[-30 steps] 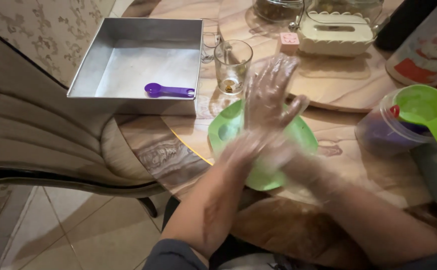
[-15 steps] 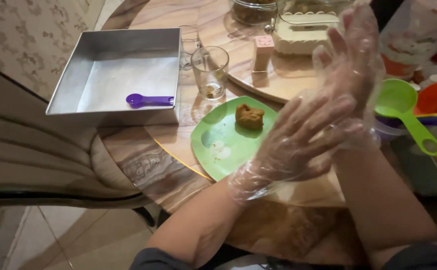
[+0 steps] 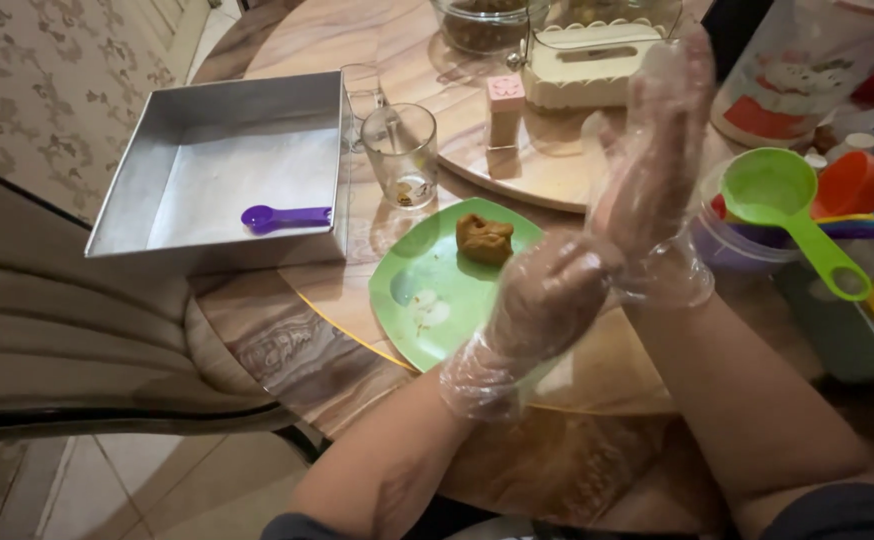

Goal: Shaping and kneading a piece of dough by hand on a green plate.

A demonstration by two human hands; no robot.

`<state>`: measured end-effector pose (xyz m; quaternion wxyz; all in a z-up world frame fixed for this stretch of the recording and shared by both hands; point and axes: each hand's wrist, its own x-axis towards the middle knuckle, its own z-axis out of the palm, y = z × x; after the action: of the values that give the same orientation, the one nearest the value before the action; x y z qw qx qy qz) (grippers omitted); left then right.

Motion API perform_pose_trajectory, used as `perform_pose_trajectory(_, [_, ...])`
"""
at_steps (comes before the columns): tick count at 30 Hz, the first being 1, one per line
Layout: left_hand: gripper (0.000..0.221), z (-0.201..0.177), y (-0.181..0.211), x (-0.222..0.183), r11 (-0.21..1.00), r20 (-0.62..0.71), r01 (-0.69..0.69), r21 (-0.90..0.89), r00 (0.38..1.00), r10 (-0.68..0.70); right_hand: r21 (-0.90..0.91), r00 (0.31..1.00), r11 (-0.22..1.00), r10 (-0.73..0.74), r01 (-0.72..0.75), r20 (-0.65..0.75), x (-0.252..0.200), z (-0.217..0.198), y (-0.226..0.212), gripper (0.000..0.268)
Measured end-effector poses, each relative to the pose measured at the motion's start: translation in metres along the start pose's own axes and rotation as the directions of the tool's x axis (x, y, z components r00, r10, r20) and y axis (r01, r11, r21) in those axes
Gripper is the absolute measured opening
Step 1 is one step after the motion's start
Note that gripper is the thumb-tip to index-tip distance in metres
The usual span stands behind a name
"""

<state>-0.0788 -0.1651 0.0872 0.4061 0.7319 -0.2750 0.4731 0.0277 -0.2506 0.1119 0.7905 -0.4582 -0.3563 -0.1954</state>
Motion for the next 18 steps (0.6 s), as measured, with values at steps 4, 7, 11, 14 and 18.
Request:
perform_pose_trajectory(4, [0.014, 0.002, 0.009, -0.003, 1.0, 0.075, -0.003, -0.028, 0.997, 0.005, -0.297, 0.994, 0.955, 0.022, 0.012, 0.109, 0.01, 0.004, -0.013, 0.065])
perform_pose_trajectory(7, [0.016, -0.002, 0.012, -0.005, 1.0, 0.115, -0.027, 0.003, 0.993, 0.026, -0.576, 0.944, 0.774, -0.079, 0.261, 0.322, 0.024, 0.001, -0.006, 0.075])
perform_pose_trajectory(11, [0.028, -0.012, 0.018, -0.002, 0.973, 0.17, -0.213, 0.085, 0.966, 0.196, -0.919, 0.902, -0.044, 0.217, 0.392, 0.374, 0.017, 0.01, -0.003, 0.091])
perform_pose_trajectory(14, [0.049, 0.038, -0.02, -0.048, 0.952, 0.177, -0.205, 0.228, 0.97, 0.167, -0.909, 0.866, -0.134, 0.387, 0.394, 0.318, 0.011, 0.009, 0.0, 0.065])
perform_pose_trajectory(18, [0.052, 0.004, -0.002, -0.01, 0.88, 0.173, -0.153, 0.449, 0.982, 0.082, -0.913, 0.843, 0.061, 0.362, 0.404, 0.398, -0.002, 0.001, 0.007, 0.071])
